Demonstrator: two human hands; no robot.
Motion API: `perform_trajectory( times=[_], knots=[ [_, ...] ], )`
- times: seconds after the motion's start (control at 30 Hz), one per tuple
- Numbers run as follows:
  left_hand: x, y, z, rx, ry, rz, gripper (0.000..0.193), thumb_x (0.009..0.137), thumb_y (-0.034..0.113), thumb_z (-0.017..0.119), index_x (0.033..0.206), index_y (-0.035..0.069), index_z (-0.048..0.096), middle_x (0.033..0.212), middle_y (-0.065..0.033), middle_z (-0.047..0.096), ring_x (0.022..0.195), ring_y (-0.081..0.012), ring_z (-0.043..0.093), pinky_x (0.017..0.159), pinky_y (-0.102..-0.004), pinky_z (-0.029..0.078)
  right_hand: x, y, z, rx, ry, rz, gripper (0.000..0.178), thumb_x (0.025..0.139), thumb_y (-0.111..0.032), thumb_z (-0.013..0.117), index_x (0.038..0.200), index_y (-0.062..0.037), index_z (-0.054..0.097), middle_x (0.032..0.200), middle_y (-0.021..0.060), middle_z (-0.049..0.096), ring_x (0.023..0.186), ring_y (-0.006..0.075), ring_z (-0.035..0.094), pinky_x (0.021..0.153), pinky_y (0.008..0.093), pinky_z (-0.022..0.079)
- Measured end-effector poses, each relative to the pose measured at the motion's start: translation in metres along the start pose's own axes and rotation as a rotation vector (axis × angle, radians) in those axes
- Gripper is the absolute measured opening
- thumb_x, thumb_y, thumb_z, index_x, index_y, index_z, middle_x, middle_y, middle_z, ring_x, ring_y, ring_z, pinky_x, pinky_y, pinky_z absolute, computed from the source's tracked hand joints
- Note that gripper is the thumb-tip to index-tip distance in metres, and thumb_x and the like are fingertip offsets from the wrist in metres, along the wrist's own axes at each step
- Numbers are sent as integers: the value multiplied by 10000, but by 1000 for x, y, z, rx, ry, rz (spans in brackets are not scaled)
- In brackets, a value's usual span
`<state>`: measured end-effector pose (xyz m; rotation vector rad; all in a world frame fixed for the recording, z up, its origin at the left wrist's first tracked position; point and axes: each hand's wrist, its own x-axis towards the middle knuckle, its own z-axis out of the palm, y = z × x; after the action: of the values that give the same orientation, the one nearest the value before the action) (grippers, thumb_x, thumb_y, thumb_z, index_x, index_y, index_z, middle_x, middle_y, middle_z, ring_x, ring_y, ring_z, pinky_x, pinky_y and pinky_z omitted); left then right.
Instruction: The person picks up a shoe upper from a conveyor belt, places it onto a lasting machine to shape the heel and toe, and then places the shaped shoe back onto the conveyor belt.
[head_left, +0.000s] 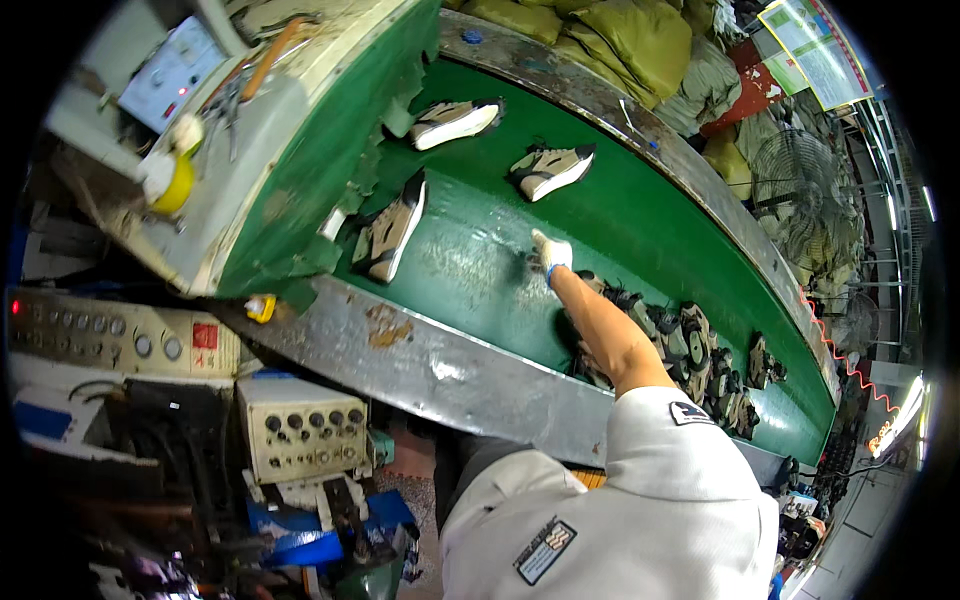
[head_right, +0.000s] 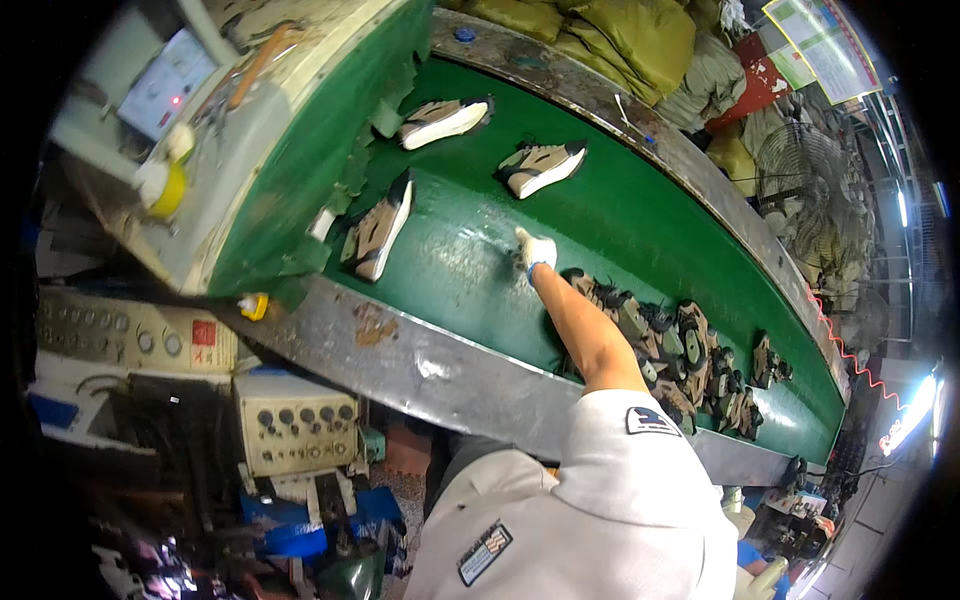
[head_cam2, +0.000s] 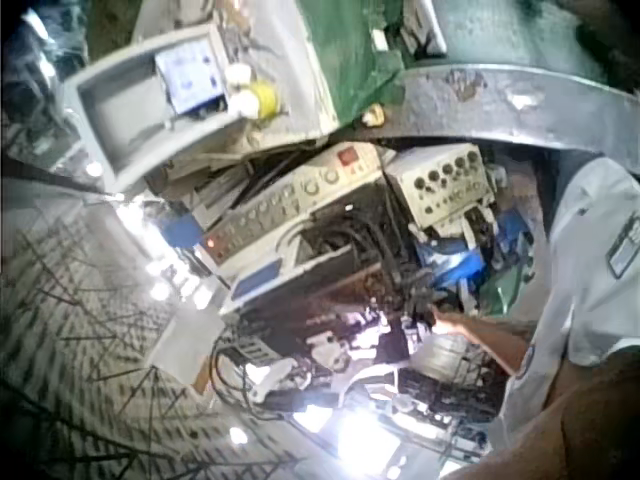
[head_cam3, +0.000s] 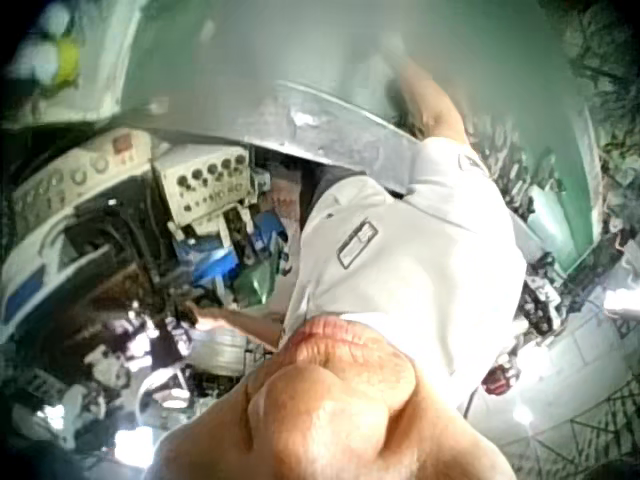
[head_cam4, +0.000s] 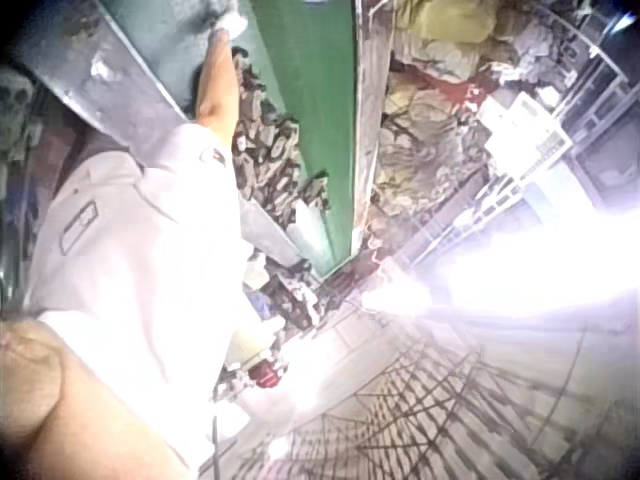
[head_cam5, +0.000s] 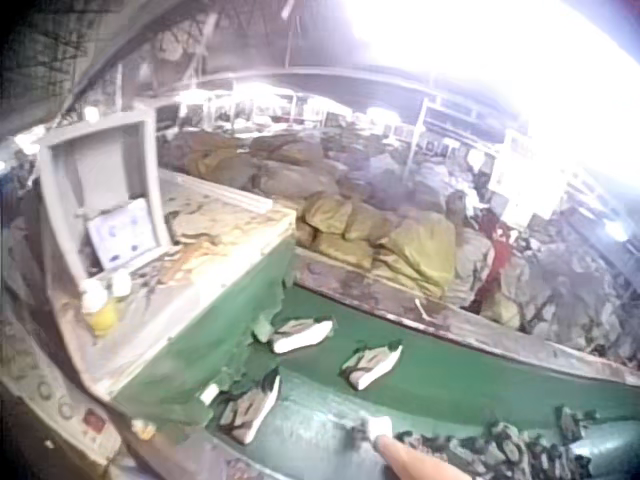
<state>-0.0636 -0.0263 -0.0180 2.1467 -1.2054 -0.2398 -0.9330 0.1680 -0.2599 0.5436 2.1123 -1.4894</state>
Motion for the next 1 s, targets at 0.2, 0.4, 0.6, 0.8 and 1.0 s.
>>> perform_trajectory(
  times=[0.2, 0.4, 0.6, 0.8, 1.0],
  knots=[
    [-48, 85, 55, -78, -37, -162, 293, 903, 232, 720, 1140, 62, 742, 974, -160, 708, 719, -241, 581, 697, -386, 511, 130, -82, 25, -99, 212, -58, 839, 739, -539, 828, 1203, 132, 632, 1136, 235, 704, 971, 314, 705, 847, 382, 555],
    [-47, 109, 111, -131, -122, -176, 297, 873, 219, 756, 1092, 20, 733, 949, -143, 697, 719, -224, 573, 689, -378, 505, 204, -95, 15, 123, 331, -43, 583, 754, -306, 889, 1147, 61, 664, 1077, 142, 720, 902, 251, 702, 783, 384, 587],
    [-54, 93, 61, -203, -60, -236, 311, 842, 207, 791, 1043, -21, 724, 924, -127, 686, 719, -207, 565, 682, -370, 500, 53, -83, 14, 799, -662, 37, 515, 904, -191, 740, 1329, 17, 537, 1277, 160, 632, 1120, 312, 646, 993, 478, 534],
    [-28, 76, 4, -391, -66, -239, 334, 812, 194, 827, 995, -63, 715, 899, -110, 675, 719, -191, 556, 674, -362, 494, -222, -16, 47, 1254, -1171, 290, 733, 898, -453, 681, 1490, -95, 439, 1457, 165, 526, 1327, 397, 494, 1170, 568, 344],
    [-14, 82, -27, -484, -44, -93, 325, 784, 58, 824, 1063, -64, 708, 1021, -91, 713, 830, -192, 633, 818, -331, 511, -408, -18, 135, 662, -1270, 273, 481, 974, -377, 581, 1338, -65, 550, 1248, 142, 614, 1063, 303, 595, 947, 456, 483]
  ],
)
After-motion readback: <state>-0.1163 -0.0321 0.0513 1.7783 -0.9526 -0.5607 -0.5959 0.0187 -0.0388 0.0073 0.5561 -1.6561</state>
